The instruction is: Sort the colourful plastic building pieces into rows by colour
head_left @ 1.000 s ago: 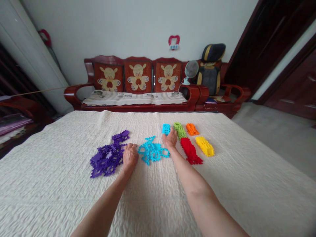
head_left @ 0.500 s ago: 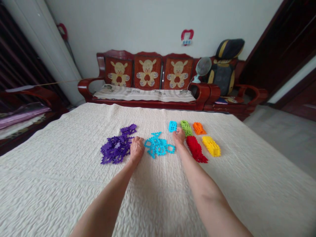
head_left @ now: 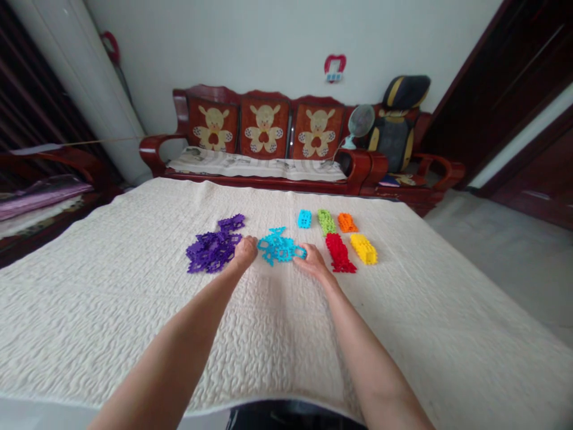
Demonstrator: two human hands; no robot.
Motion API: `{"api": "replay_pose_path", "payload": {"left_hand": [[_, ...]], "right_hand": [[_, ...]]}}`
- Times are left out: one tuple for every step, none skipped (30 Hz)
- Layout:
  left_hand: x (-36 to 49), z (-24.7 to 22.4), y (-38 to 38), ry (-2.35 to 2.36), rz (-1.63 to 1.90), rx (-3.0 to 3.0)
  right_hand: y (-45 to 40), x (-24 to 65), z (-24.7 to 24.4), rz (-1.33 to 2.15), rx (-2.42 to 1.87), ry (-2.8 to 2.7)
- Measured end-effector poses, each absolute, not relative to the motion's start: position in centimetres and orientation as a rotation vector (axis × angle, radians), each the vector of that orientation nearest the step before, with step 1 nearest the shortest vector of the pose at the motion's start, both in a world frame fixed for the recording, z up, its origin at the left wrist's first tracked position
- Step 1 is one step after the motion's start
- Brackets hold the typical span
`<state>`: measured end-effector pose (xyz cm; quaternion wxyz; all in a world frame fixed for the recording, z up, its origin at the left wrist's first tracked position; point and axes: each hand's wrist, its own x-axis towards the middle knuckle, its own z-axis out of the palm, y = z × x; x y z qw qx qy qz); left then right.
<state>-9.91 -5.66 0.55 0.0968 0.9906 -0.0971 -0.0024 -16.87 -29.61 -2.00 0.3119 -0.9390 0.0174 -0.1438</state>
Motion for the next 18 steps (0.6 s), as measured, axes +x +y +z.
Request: {"api": "replay_pose_path", "payload": {"left_hand": [[-10.1, 0.5, -5.7, -0.302, -0.017, 2.935], [-10.4, 0.4, -5.8, -0.324, -0.008, 2.930], [-10.7, 0.2, -5.8, -0.346, 0.012, 2.921], [-11.2, -0.1, -5.8, -0.360, 0.042, 2.908], [-11.6, -0.4, -5.7, -0.367, 0.081, 2.889], [-12.0, -0.8, -5.7, -0.370, 0.124, 2.868], [-12.4, -1.2, -5.6, -0.372, 0.170, 2.846], [-12.8, -1.5, -5.5, -0.379, 0.215, 2.825], [-13.0, -1.8, -5.4, -0.390, 0.253, 2.806], [-13.3, -2.1, -5.3, -0.405, 0.288, 2.788], [-13.5, -2.3, -5.3, -0.412, 0.319, 2.771], [-13.6, -2.4, -5.2, -0.412, 0.342, 2.758], [-13.7, -2.5, -5.1, -0.404, 0.356, 2.749], [-13.7, -2.5, -5.1, -0.393, 0.361, 2.746], [-13.7, -2.6, -5.1, -0.381, 0.361, 2.746], [-13.8, -2.5, -5.1, -0.377, 0.359, 2.748], [-13.8, -2.5, -5.1, -0.376, 0.356, 2.749], [-13.9, -2.4, -5.1, -0.376, 0.353, 2.750]], "right_hand": [[-29.4, -17.1, -2.2, -0.393, -2.481, 0.038], [-29.2, -17.3, -2.3, -0.415, -2.483, 0.034], [-28.9, -17.5, -2.5, -0.446, -2.486, 0.032], [-28.6, -17.6, -2.6, -0.483, -2.490, 0.033], [-28.3, -17.8, -2.7, -0.520, -2.497, 0.039], [-28.0, -17.9, -2.8, -0.553, -2.507, 0.049], [-27.8, -18.1, -2.8, -0.577, -2.521, 0.065], [-27.6, -18.3, -2.8, -0.591, -2.535, 0.082], [-27.4, -18.4, -2.7, -0.596, -2.547, 0.095], [-27.3, -18.5, -2.7, -0.597, -2.552, 0.101], [-27.3, -18.7, -2.7, -0.598, -2.549, 0.102], [-27.3, -18.8, -2.7, -0.602, -2.538, 0.098], [-27.3, -18.9, -2.7, -0.611, -2.519, 0.095], [-27.4, -19.0, -2.7, -0.625, -2.494, 0.093], [-27.4, -19.0, -2.7, -0.643, -2.465, 0.095], [-27.5, -19.1, -2.8, -0.664, -2.432, 0.100], [-27.6, -19.1, -2.8, -0.688, -2.397, 0.109], [-27.7, -19.2, -2.7, -0.712, -2.363, 0.119]]}}
